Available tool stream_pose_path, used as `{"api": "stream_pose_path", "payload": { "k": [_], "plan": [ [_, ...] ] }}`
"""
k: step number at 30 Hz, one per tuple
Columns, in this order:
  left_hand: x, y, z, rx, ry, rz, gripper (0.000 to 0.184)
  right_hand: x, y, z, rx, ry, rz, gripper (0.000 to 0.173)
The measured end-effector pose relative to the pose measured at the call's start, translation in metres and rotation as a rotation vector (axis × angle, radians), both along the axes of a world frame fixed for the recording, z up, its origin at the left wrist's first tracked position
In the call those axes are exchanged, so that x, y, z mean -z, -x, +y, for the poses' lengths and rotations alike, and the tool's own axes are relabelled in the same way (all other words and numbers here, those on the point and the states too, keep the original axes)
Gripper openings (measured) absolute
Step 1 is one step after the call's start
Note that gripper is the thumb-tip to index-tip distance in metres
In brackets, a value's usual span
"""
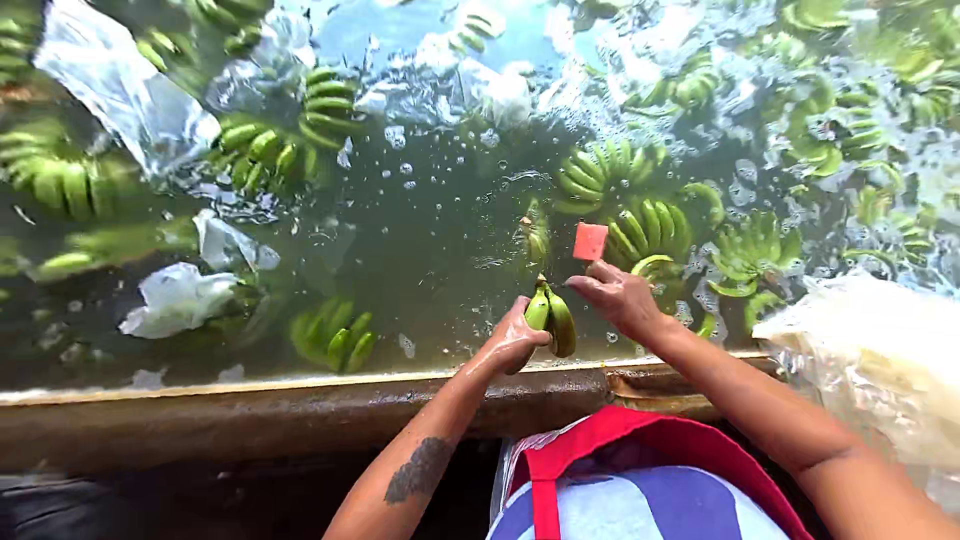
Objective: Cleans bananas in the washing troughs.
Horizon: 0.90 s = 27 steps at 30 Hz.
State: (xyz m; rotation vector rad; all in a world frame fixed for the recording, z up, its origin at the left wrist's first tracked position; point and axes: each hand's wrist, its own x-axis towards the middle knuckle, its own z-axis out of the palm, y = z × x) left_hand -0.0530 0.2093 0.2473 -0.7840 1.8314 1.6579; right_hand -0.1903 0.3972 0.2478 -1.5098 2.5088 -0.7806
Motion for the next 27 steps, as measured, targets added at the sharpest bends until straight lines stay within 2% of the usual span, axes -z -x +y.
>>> {"api": "stream_pose_path", "payload": {
  "k": [5, 10, 14, 16, 18, 19, 21, 23, 24, 26, 27],
  "plan": [
    [-0.068, -0.01, 0.042, 0.162, 0.189, 0.139, 0.072, -0.045, -0.018, 0.037, -0.094, 0.027, 0.211, 0.024],
    [-0.098, -0.03, 0.072, 0.219, 0.237, 0.204, 0.075, -0.071, -0.032, 0.071, -0.096, 0.11, 0.347, 0.026],
    [-0.114, -0.045, 0.097, 0.219, 0.281, 0.251, 0.076, -0.083, -0.037, 0.089, -0.14, 0.15, 0.345, 0.025],
    [-0.12, -0.049, 0.106, 0.255, 0.315, 0.303, 0.076, -0.078, -0.015, 0.11, -0.069, 0.031, 0.243, 0.024],
    [-0.121, -0.066, 0.114, 0.273, 0.336, 0.392, 0.077, -0.047, 0.031, 0.155, 0.195, -0.302, -0.024, 0.024],
    [-0.123, -0.071, 0.114, 0.231, 0.327, 0.455, 0.079, -0.027, 0.061, 0.181, 0.319, -0.408, -0.109, 0.024],
    [-0.125, -0.075, 0.11, 0.002, 0.213, 0.533, 0.083, -0.014, 0.104, 0.204, 0.423, -0.401, -0.193, 0.028],
    [-0.109, -0.08, 0.112, -0.36, -0.048, 0.511, 0.087, -0.006, 0.088, 0.202, 0.418, -0.282, -0.306, 0.032],
    [-0.101, -0.077, 0.111, -0.536, -0.182, 0.488, 0.08, -0.002, 0.081, 0.194, 0.415, -0.239, -0.338, 0.036],
    [-0.087, -0.072, 0.109, -0.82, -0.412, 0.45, 0.042, 0.015, 0.075, 0.177, 0.386, -0.214, -0.361, 0.04],
    [-0.081, -0.069, 0.108, -0.953, -0.496, 0.435, 0.038, 0.029, 0.076, 0.169, 0.364, -0.228, -0.377, 0.042]
  ]
}}
